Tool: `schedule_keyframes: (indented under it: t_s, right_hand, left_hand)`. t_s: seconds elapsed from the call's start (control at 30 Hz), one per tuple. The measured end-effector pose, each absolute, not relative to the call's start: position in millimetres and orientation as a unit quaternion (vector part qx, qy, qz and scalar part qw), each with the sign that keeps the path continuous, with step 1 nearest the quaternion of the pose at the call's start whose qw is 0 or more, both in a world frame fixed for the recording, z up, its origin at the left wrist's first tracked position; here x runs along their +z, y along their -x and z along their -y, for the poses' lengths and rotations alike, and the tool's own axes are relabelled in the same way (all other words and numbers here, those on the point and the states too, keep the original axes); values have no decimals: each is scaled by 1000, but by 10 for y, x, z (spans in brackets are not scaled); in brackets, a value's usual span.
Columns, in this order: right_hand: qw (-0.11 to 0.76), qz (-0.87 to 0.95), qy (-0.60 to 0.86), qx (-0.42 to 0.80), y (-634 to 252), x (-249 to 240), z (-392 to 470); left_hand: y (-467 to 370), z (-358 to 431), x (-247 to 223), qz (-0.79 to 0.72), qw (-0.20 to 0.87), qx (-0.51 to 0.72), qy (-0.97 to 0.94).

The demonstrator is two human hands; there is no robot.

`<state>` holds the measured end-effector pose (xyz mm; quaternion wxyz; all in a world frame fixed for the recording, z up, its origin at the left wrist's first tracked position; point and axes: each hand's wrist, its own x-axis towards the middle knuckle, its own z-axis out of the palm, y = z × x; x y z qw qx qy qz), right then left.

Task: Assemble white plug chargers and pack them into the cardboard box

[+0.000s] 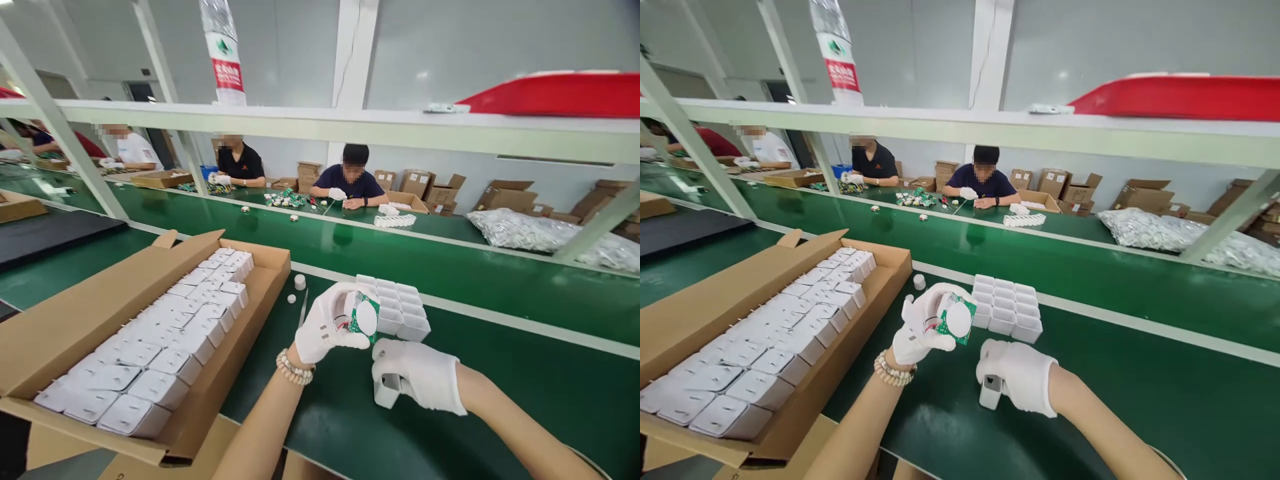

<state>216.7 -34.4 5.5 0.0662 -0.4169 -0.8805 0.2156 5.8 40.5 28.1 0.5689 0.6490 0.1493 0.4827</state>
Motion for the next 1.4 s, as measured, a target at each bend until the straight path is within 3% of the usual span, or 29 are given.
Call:
schedule_keyframes:
  t_s: [0.2, 0.47, 0.73, 1.0, 1.17, 1.4]
  right_hand:
    - [126, 827, 461, 297, -2574, -66, 517]
    - [271, 697, 588, 308, -2165, -512, 509]
    - [385, 684, 459, 417, -2514, -532, 413]
    - [425, 645, 556, 307, -2512, -652, 372]
    - [379, 638, 538, 401, -2481, -588, 489]
    - [440, 610, 475, 458, -2408, -560, 380]
  left_hand:
    - [-321, -415, 193, -174, 583, 413, -678]
    - [-391, -298, 262, -212, 569, 360, -709]
    - [-424, -327, 172, -214, 615, 285, -703]
    - [-442, -323, 196, -237, 556, 274, -748]
    - [-411, -341, 141, -233, 598, 293, -709]
    - [-318, -366, -46, -251, 595, 330, -689]
